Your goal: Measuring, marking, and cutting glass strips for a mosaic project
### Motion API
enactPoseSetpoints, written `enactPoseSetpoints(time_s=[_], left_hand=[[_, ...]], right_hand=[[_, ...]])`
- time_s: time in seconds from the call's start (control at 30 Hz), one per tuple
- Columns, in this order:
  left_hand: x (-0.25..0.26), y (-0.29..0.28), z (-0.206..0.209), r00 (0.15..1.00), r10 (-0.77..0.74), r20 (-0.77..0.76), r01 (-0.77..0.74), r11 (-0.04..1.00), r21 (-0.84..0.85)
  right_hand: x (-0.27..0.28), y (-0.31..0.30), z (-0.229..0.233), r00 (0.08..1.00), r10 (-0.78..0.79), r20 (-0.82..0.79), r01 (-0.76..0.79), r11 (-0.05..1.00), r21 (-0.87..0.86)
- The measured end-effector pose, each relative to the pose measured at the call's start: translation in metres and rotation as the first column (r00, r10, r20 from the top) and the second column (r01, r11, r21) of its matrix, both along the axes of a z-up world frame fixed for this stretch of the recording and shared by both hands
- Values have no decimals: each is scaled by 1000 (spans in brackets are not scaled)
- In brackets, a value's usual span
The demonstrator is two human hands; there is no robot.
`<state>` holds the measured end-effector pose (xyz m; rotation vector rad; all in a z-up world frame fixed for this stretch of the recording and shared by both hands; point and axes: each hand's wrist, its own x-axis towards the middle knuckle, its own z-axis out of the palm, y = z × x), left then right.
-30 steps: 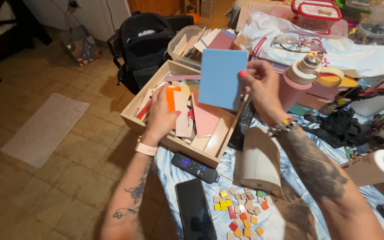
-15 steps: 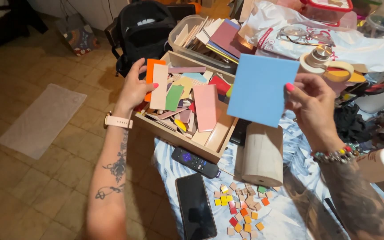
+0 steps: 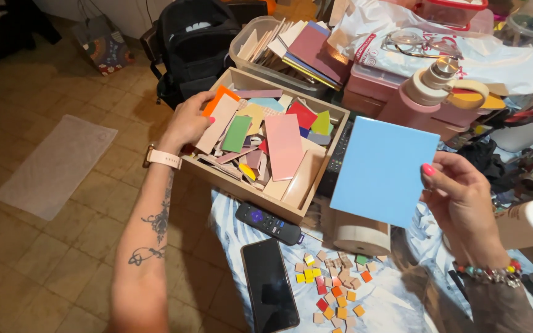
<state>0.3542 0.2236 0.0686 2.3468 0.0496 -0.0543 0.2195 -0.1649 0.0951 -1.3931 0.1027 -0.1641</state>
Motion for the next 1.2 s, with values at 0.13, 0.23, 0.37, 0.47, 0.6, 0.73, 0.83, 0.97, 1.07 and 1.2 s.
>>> enactPoseSetpoints(time_s=[0.13,0.23,0.37,0.47,0.6,0.73,0.83,0.97,1.07,1.2], left_hand=[[0,-8,-14,988,-108,114,98,991,93],[7,-11,-29,969,-174,178,121,955,270],[-7,-33,-11,981,-123,147,44,892,449],[-27,-57,11,975,-123,186,12,861,509],[-31,-91,13,973,-124,196,16,878,478],[-34,-111,16,994,-100,-51,112,898,426],[-26,-114,11,992,-89,-84,113,929,351],[-27,-111,13,993,-62,-101,69,995,70],[-26,-106,15,997,-46,-69,42,997,-70],[-28,-93,25,997,-67,-44,55,970,-236]], right_hand=[[-10,-7,3,998,-52,-23,52,999,7],[-11,-18,0,996,-88,12,88,995,40],[-16,-22,5,988,-156,6,156,986,59],[-17,-23,5,987,-160,4,159,986,54],[-20,-19,7,991,-135,-3,135,990,45],[-16,-24,-4,992,-118,32,115,989,89],[-14,-25,-7,995,-84,51,78,990,120],[-13,-25,-9,997,-33,74,23,991,132],[-12,-23,-10,997,-37,71,28,992,126],[-12,-23,-12,997,-44,57,37,994,104]])
